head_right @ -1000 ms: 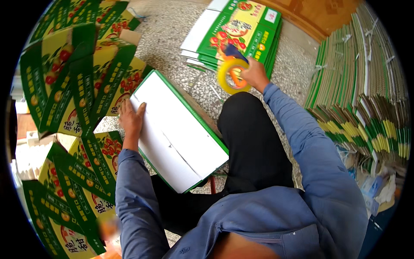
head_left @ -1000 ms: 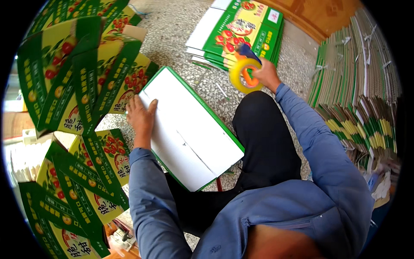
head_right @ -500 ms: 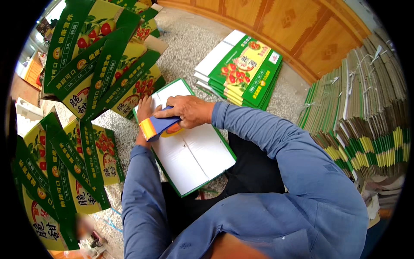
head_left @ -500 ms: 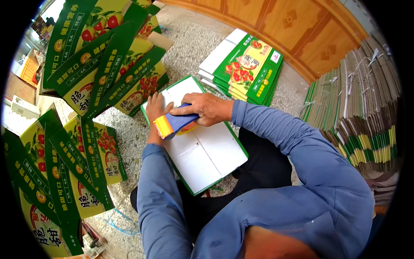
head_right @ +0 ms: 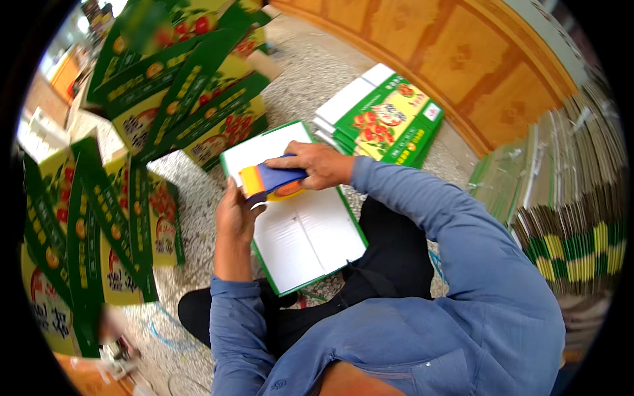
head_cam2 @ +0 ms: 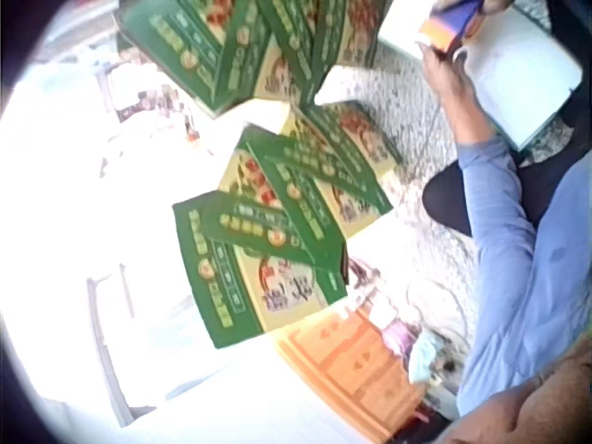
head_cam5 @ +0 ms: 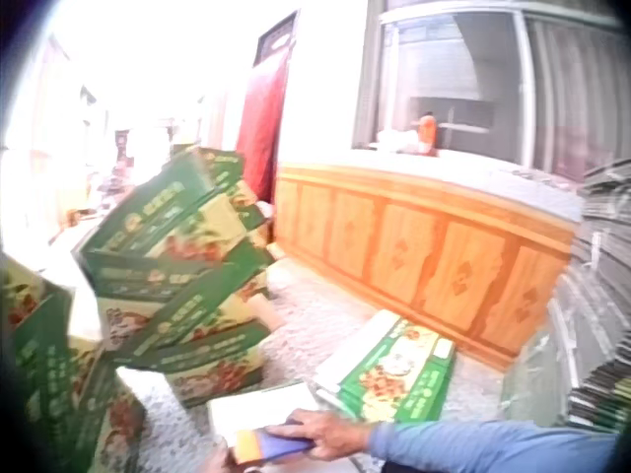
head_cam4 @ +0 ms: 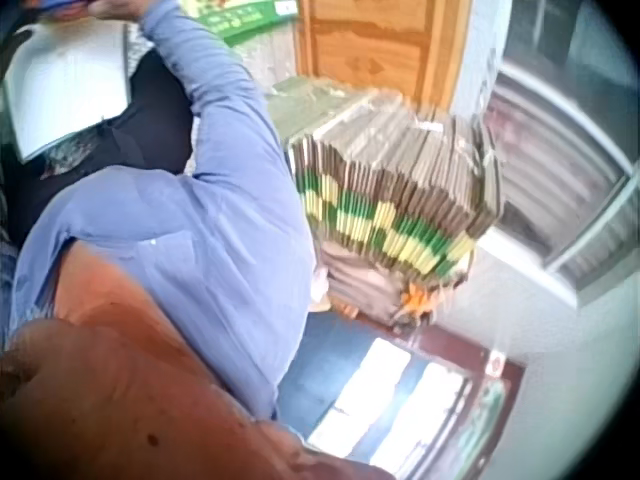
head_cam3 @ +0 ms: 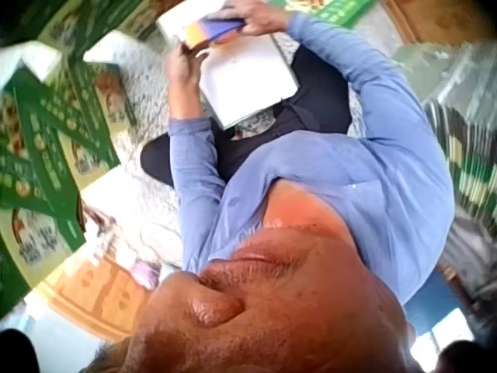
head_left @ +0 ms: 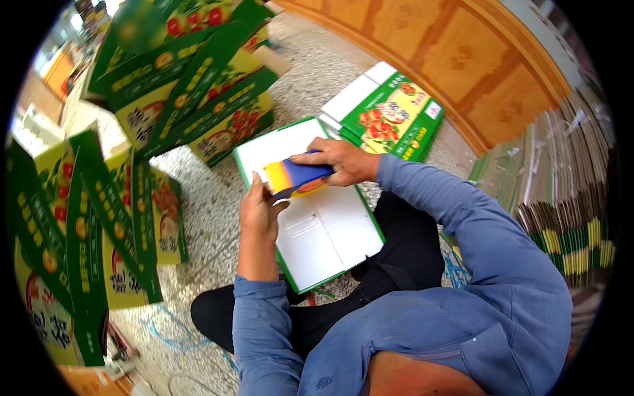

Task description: The person sits on the floor and assembles multiple flat-packed cardboard boxes. They fold the flaps, insert cardboard dividers, and seal the boxes using a tape dispenser. The person then stacks the finished boxes and briefly washes their hands in a sink.

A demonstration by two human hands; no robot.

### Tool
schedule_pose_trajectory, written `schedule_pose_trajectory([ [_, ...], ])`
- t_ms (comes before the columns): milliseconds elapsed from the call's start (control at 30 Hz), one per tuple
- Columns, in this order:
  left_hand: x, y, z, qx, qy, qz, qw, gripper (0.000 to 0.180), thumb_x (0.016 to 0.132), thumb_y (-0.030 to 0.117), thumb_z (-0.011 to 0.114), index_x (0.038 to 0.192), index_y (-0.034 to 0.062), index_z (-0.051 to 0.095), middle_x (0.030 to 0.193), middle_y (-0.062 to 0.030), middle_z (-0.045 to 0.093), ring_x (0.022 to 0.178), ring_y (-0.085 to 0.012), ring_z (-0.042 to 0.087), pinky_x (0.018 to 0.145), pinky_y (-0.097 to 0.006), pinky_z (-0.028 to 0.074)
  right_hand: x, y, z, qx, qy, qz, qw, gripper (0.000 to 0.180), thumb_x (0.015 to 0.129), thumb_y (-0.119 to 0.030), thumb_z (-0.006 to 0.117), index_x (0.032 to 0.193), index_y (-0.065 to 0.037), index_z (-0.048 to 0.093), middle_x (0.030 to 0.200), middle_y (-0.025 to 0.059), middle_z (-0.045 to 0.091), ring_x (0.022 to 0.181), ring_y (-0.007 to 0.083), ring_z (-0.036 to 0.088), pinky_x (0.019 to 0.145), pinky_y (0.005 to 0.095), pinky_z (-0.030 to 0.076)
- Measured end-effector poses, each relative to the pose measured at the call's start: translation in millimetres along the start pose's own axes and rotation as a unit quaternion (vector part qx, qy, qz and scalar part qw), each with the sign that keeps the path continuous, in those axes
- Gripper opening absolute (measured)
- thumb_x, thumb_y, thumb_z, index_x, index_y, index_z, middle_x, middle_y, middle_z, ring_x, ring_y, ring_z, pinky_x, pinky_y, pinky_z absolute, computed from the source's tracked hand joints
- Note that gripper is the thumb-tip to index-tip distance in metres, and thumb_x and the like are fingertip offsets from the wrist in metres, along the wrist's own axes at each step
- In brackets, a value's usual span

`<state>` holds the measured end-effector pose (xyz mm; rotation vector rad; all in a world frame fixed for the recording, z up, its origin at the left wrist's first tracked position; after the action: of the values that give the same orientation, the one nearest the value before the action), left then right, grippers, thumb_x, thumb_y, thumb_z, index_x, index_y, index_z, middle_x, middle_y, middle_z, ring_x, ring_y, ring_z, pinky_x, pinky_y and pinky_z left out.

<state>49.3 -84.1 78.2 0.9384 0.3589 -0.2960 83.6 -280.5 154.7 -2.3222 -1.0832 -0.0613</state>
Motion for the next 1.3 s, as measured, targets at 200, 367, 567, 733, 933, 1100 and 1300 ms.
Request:
schedule_pose_trajectory([
  [200,13.6,-22.2,-7.2,-0.121,-0.060,0.009,0.991,0.034,0.094,0.029,0.057,0.118,0.0035,0.055,0.106,-0.0069,0.064,0.089,-0.0193,0.062,0.068,-0.032,0.046,-3.7,3.6,2.7,0.037,0.005,-0.031,0.999,0.060,0.075,-0.017,0.074,0.132,-0.020,0.055,0.096,0.0125,0.056,0.088,0.0305,0.058,0.076,0.0374,0.048],
  [367,6.8,-11.1,-3.6,-0.064,-0.072,0.008,0.995,0.032,0.092,0.026,0.059,0.115,0.0037,0.054,0.103,-0.0070,0.065,0.084,-0.0189,0.062,0.063,-0.031,0.047,-9.7,5.2,-0.5,0.039,0.013,-0.034,0.999,0.059,0.077,-0.020,0.072,0.132,-0.024,0.054,0.093,0.0122,0.055,0.086,0.0299,0.058,0.072,0.0372,0.049],
  [567,1.8,-13.1,-13.6,-0.072,-0.089,-0.009,0.993,0.029,0.091,0.024,0.060,0.111,0.0035,0.054,0.098,-0.0093,0.065,0.078,-0.0206,0.062,0.062,-0.032,0.048,-5.4,2.9,7.1,0.006,0.027,-0.038,0.999,0.062,0.075,-0.017,0.071,0.134,-0.027,0.052,0.092,0.0111,0.054,0.084,0.0293,0.058,0.071,0.0379,0.049],
  [733,9.3,-16.6,-7.3,-0.087,-0.104,-0.016,0.991,0.031,0.088,0.019,0.064,0.112,0.0026,0.052,0.092,-0.0099,0.065,0.073,-0.0214,0.062,0.062,-0.033,0.048,-6.9,3.4,6.9,0.007,0.029,-0.025,0.999,0.063,0.075,-0.017,0.072,0.134,-0.028,0.052,0.090,0.0103,0.053,0.082,0.0293,0.058,0.070,0.0384,0.049],
  [933,19.0,-8.2,-1.5,-0.035,-0.074,-0.036,0.996,0.032,0.088,0.019,0.064,0.112,0.0025,0.051,0.089,-0.0101,0.065,0.066,-0.0209,0.063,0.056,-0.031,0.050,-7.0,5.7,7.3,0.013,0.032,-0.019,0.999,0.058,0.076,-0.025,0.072,0.132,-0.027,0.055,0.089,0.0104,0.052,0.081,0.0288,0.058,0.071,0.0374,0.049],
  [1100,27.1,-13.2,-9.3,-0.006,-0.082,-0.064,0.995,0.026,0.088,0.013,0.059,0.113,0.0061,0.052,0.092,-0.0079,0.065,0.068,-0.0182,0.063,0.056,-0.029,0.051,-7.8,3.9,7.5,0.024,0.060,-0.043,0.997,0.063,0.074,-0.019,0.072,0.133,-0.027,0.052,0.088,0.0102,0.052,0.081,0.0287,0.057,0.070,0.0382,0.049],
  [1300,30.9,-14.3,-6.6,-0.024,-0.070,-0.055,0.996,0.031,0.091,0.017,0.057,0.117,0.0027,0.050,0.100,-0.0102,0.063,0.074,-0.0203,0.064,0.057,-0.031,0.052,-9.0,9.9,9.8,0.022,0.068,-0.039,0.997,0.057,0.076,-0.032,0.074,0.130,-0.026,0.057,0.088,0.0107,0.052,0.080,0.0284,0.058,0.069,0.0363,0.048],
])
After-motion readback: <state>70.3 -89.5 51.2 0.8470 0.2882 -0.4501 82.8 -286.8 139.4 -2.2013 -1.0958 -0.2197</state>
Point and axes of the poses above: each hand's wrist, its own x-axis towards the middle knuckle, its own z-axis out of the palm, y = z × x, the point moved 5 cm from there along x, towards the middle knuckle
